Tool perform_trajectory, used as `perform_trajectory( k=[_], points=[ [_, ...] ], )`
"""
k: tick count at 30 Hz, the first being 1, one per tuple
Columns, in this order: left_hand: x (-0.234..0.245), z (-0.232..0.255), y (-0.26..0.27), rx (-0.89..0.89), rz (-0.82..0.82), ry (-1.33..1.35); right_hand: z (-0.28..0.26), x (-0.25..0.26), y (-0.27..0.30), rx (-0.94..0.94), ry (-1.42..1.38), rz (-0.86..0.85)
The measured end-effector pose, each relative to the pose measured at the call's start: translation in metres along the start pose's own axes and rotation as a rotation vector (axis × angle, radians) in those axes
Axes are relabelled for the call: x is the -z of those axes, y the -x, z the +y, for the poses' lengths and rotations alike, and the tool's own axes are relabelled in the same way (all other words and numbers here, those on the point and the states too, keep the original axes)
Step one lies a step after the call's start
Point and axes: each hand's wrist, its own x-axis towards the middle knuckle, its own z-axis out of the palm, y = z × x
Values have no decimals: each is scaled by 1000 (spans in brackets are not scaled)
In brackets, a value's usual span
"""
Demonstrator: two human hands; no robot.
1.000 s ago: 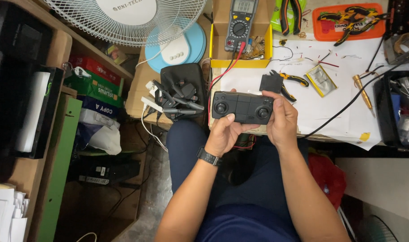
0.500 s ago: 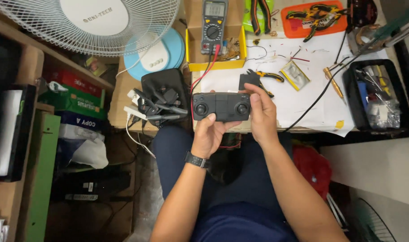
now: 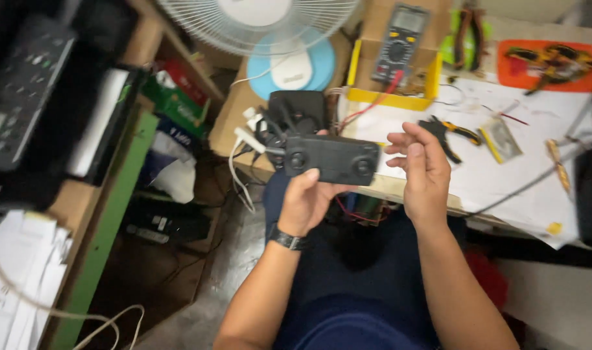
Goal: The person inserts a battery into a black remote control using a small metal tool to press the contacts. They then pick up a small drone, unfold its propeller arms, and place it on the desk. Finally, they connect a USB cable to the drone to charge it.
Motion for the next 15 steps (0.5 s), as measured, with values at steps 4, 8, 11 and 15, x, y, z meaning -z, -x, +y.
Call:
perform_trajectory(
  k=[4,8,11,15],
  points=[
    [83,24,24,-54,119,-73,15,-33,10,16,81,-87],
    [92,38,40,-72,219,-94,23,-57,22,9,130,-165],
    [73,21,42,-22,233,-74,25,-51,27,-41,164,-222],
    [52,-24,33,83,207,-48,43,-29,36,-268,-161,-131]
  ],
)
